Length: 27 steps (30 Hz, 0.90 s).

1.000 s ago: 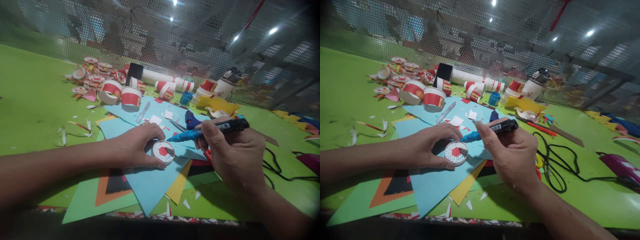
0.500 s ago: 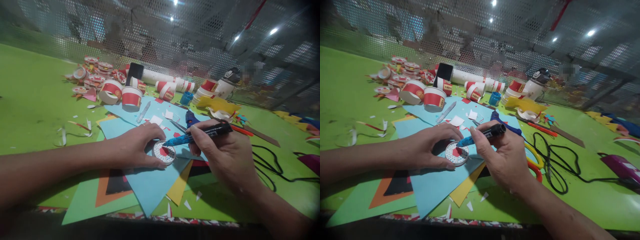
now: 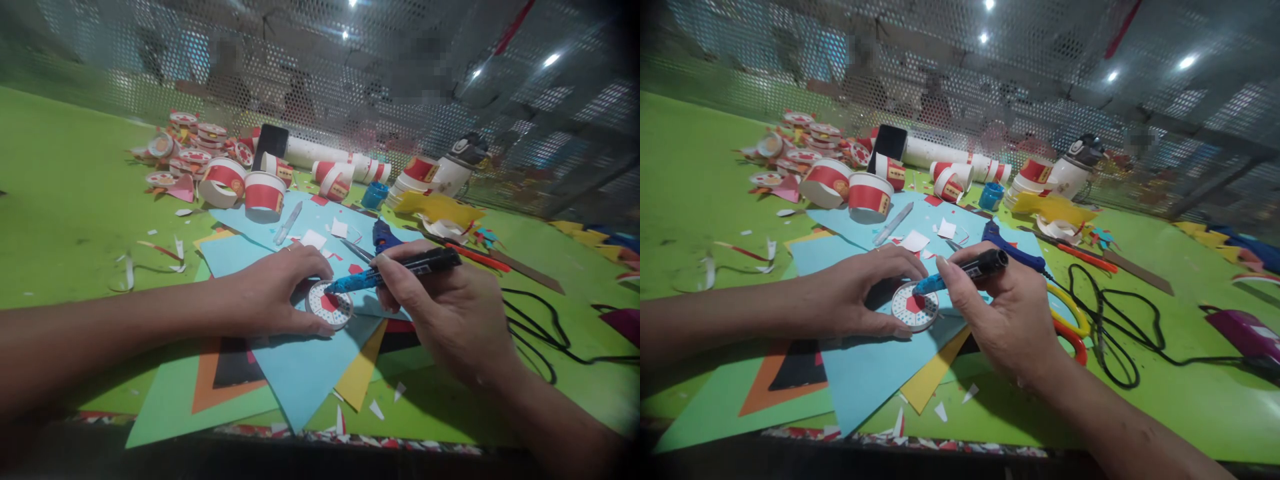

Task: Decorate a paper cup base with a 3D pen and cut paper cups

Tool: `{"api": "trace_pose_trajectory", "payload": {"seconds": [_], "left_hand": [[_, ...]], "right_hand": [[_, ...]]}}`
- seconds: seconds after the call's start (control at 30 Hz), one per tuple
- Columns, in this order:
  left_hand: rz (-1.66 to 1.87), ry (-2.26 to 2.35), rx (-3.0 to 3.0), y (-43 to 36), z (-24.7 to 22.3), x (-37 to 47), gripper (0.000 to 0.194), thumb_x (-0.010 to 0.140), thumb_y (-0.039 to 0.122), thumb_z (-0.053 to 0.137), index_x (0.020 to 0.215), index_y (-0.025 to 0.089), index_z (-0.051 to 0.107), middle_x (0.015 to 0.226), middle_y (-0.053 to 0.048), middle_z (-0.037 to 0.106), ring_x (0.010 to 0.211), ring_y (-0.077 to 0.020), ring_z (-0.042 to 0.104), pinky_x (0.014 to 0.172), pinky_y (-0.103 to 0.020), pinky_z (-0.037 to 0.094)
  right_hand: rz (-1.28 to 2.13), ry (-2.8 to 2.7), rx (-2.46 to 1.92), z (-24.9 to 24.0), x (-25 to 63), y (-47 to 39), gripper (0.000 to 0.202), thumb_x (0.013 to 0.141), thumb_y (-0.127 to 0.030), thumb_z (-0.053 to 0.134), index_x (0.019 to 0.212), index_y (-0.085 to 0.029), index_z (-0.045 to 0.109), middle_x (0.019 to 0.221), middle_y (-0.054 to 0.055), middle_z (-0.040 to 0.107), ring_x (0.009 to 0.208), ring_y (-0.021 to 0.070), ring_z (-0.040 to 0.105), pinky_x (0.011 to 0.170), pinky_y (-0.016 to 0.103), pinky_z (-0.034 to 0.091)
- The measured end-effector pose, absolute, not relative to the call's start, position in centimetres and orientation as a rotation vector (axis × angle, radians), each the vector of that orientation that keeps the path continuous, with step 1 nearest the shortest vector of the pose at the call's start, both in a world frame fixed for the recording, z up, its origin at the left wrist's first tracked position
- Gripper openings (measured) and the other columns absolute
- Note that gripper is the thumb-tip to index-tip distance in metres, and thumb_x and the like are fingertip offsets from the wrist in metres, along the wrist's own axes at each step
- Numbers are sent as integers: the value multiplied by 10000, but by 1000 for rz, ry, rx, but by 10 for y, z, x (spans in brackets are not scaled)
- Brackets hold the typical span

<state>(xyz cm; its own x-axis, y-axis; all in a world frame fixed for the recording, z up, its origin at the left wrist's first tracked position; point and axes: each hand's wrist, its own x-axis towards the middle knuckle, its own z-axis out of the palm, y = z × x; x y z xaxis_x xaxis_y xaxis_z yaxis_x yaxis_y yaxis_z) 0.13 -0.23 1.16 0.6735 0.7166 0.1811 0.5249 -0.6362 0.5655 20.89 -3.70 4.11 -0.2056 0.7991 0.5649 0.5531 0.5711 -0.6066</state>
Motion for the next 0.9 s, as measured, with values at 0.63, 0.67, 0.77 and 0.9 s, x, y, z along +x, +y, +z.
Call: {"api": "trace_pose_trajectory", "payload": {"seconds": [0.63, 0.67, 0.77, 0.9], "left_hand": [[546, 968, 2423, -2, 11, 2, 507, 717, 474, 752, 1078, 159, 585, 1045, -92, 592, 944, -244, 533, 818, -382, 457], [546, 964, 2428, -2, 11, 2, 501, 719, 472, 751, 1075, 161, 586, 1045, -91, 594, 946, -243, 532, 819, -382, 457], [550, 951, 2439, -1, 11, 2, 490, 717, 461, 755, 1063, 155, 588, 1040, -93, 596, 951, -245, 529, 823, -383, 453], [571, 941, 2447, -1, 10, 1, 488, 716, 464, 757, 1062, 167, 583, 1051, -87, 597, 969, -246, 530, 839, -382, 450]], "right_hand": [[330, -1915, -1078, 38, 210, -35, 192, 879, -299, 612, 731, -180, 639, 589, -20, 574, 501, 96, 512, 478, 228, 457], [322, -1913, -1077, 38, 210, -36, 199, 879, -301, 613, 722, -182, 638, 592, -19, 577, 502, 96, 511, 478, 229, 456], [312, -1896, -1074, 36, 211, -37, 197, 878, -300, 618, 718, -188, 638, 593, -22, 580, 496, 94, 509, 471, 226, 452], [333, -1893, -1071, 36, 212, -36, 187, 876, -306, 622, 730, -190, 643, 590, -23, 581, 501, 96, 521, 473, 223, 454]]}}
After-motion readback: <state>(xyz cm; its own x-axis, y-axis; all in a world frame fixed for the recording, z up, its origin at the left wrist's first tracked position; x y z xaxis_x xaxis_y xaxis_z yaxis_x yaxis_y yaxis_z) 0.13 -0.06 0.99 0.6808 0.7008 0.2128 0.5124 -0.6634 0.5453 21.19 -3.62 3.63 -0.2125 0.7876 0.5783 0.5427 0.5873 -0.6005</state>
